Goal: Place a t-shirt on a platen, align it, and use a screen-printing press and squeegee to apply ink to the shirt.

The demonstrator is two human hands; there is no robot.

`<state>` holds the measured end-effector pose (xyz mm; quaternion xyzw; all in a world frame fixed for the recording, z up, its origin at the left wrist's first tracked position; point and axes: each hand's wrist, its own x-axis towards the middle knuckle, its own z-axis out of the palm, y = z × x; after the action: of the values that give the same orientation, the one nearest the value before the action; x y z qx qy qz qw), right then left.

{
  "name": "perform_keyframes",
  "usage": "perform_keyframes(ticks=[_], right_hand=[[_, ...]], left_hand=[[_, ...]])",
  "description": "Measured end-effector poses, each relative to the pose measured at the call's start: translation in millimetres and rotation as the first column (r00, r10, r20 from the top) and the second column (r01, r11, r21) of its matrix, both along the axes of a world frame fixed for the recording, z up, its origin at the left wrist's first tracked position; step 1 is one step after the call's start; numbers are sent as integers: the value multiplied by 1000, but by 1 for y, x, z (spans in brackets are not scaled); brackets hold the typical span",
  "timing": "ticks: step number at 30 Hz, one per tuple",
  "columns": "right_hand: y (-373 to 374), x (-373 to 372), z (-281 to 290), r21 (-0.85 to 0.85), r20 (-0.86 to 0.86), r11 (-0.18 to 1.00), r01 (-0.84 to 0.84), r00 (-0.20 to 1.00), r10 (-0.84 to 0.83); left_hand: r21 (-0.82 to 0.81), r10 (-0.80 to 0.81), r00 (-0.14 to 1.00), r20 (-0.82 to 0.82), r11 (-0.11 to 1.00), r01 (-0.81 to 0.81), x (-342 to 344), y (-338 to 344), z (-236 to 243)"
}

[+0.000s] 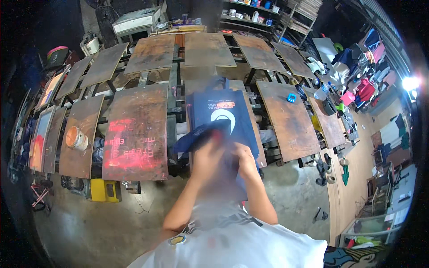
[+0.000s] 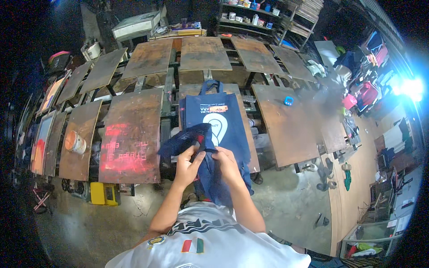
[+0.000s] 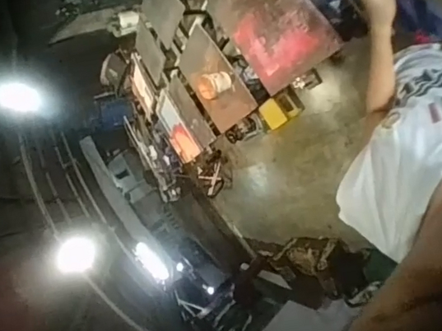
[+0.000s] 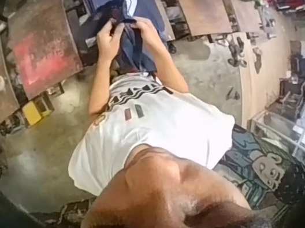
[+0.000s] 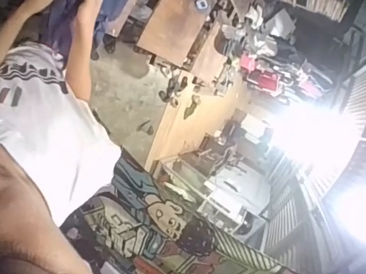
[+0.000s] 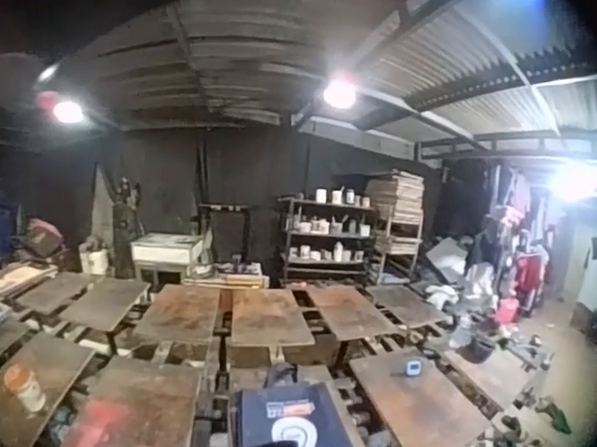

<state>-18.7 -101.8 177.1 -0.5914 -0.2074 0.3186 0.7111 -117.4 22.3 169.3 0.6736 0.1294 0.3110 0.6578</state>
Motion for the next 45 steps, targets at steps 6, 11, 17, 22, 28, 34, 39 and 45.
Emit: perform_keyframes(ticks=[6, 11, 17, 22, 28, 34, 39, 45], right_hand=[[3, 5, 10, 145, -77, 971, 187, 981, -178], [3, 2, 11, 152, 186, 965, 216, 952, -243], [-7, -9, 4, -264, 673, 955, 134, 735, 83], [7, -10, -6, -58, 645, 951, 303, 739, -196], [-1, -11, -4, -97, 538, 959, 268, 825, -176], [-12, -24, 17, -138, 670, 983, 125, 742, 0], [0, -21, 7, -81, 682, 947, 311, 710, -175], [0, -14, 7, -61, 417, 974, 218, 892, -173]], left_hand=[[153, 30, 999, 13, 988, -32, 12, -7, 7], [137, 46, 994, -99, 990, -32, 10, -7, 0], [-51, 295, 949, 107, 955, -291, 10, 6, 10], [246, 88, 993, -76, 967, -67, 5, 6, 8], [212, 61, 984, -170, 977, -24, 0, 10, -9], [211, 147, 971, -190, 972, -106, -4, 18, 25], [336, 26, 968, -250, 940, 62, -3, 20, -14], [180, 33, 993, -115, 984, -12, 0, 27, 8]])
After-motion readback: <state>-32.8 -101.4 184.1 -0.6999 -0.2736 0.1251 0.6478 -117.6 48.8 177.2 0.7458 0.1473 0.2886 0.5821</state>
